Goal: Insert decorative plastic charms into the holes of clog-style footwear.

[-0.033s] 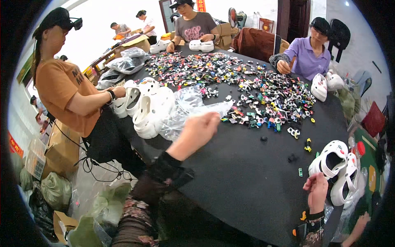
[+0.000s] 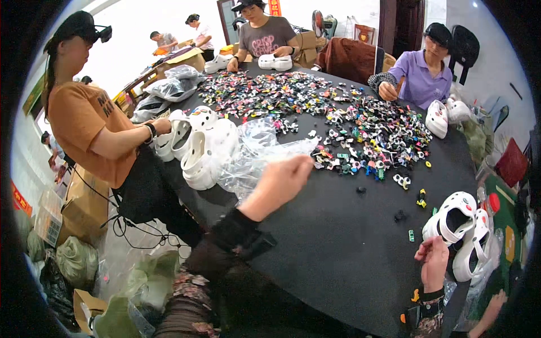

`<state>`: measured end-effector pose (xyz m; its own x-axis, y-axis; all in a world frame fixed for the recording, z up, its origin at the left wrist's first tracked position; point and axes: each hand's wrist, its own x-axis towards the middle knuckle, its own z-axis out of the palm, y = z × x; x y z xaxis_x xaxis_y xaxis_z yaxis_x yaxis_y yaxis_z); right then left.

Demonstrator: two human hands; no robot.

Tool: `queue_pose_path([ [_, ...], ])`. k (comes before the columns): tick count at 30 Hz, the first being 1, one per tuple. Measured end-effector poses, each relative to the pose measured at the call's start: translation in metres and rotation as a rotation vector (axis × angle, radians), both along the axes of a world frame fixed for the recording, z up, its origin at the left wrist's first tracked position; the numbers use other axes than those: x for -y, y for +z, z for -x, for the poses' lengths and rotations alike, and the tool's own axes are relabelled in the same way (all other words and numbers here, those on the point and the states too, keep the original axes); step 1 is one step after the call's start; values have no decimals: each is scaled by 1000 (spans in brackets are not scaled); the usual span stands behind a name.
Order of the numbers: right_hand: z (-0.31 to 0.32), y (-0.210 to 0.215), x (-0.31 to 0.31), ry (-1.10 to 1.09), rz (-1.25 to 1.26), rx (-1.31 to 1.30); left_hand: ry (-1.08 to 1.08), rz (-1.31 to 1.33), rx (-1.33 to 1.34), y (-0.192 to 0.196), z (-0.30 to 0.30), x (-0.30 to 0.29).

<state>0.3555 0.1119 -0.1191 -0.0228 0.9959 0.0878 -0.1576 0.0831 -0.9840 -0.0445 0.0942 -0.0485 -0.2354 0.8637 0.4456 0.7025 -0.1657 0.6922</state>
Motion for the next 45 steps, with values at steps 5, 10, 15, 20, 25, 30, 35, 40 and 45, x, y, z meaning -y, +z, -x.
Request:
queue_pose_path([
  [5, 0, 4, 1, 16, -18, 53, -151, 62, 310, -39, -30, -44],
  [10, 3, 6, 6, 16, 35, -4, -195, 383, 390, -63, -11, -51],
  [15, 0, 3, 5, 62, 53, 29, -276, 336, 278, -72, -10, -52],
  [20, 1, 2, 4, 64, 51, 45, -249, 267, 178, -70, -13, -48],
  [25, -1, 2, 5, 52, 61, 53, -281, 264, 146, -74, -10, -50],
  [30, 0, 1, 5, 54, 52, 44, -286, 215, 169, -76, -11, -51],
  [35, 2, 2, 5, 67, 62, 47, -281, 273, 129, -68, -9, -46],
  [40, -3, -1, 5, 58, 100, 61, -308, 247, 149, -77, -11, -48],
  [45, 1, 1, 6, 22, 92, 63, -299, 246, 126, -73, -12, -45],
])
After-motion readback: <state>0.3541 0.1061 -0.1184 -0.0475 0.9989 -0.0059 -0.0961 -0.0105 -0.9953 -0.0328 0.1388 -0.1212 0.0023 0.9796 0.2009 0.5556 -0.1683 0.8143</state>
